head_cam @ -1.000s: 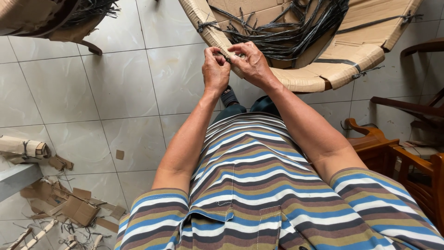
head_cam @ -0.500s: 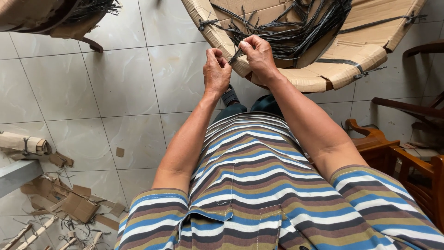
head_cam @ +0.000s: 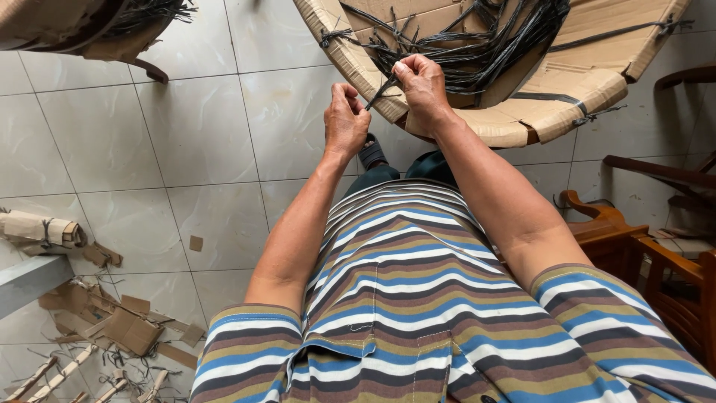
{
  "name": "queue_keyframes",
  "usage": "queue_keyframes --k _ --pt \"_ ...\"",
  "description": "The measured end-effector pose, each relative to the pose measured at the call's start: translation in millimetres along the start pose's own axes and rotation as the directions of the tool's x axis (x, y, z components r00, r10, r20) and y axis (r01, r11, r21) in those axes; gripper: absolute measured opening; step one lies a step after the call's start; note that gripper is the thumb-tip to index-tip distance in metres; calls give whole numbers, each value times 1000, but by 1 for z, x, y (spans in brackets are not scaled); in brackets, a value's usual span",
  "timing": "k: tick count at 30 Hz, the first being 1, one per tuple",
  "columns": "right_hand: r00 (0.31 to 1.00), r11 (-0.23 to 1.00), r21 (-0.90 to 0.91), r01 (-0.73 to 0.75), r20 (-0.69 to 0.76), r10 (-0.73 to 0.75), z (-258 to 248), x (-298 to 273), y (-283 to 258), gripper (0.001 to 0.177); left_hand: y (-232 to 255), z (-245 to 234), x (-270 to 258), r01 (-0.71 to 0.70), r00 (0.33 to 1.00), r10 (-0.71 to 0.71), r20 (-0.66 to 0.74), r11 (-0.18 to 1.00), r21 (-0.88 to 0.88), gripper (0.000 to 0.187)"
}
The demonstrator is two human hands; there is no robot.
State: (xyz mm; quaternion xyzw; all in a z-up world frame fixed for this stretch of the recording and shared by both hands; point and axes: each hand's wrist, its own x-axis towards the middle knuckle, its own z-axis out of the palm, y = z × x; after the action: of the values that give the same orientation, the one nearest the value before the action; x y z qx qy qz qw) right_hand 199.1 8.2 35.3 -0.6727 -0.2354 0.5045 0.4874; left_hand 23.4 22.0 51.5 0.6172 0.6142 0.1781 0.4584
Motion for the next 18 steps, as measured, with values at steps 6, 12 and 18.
queue_keyframes --k 6,12,18 --pt "995 997 34 -73 -67 75 3 6 5 15 -3 0 -2 -1 1000 1 12 1000 -20 31" --pt "987 987 31 -155 -45 156 -10 13 10 16 -7 -3 -5 -31 1000 31 -6 999 -26 29" --pt "976 964 -159 -212 20 218 -65 3 -19 14 -9 1 -33 -296 948 294 -119 955 0 19"
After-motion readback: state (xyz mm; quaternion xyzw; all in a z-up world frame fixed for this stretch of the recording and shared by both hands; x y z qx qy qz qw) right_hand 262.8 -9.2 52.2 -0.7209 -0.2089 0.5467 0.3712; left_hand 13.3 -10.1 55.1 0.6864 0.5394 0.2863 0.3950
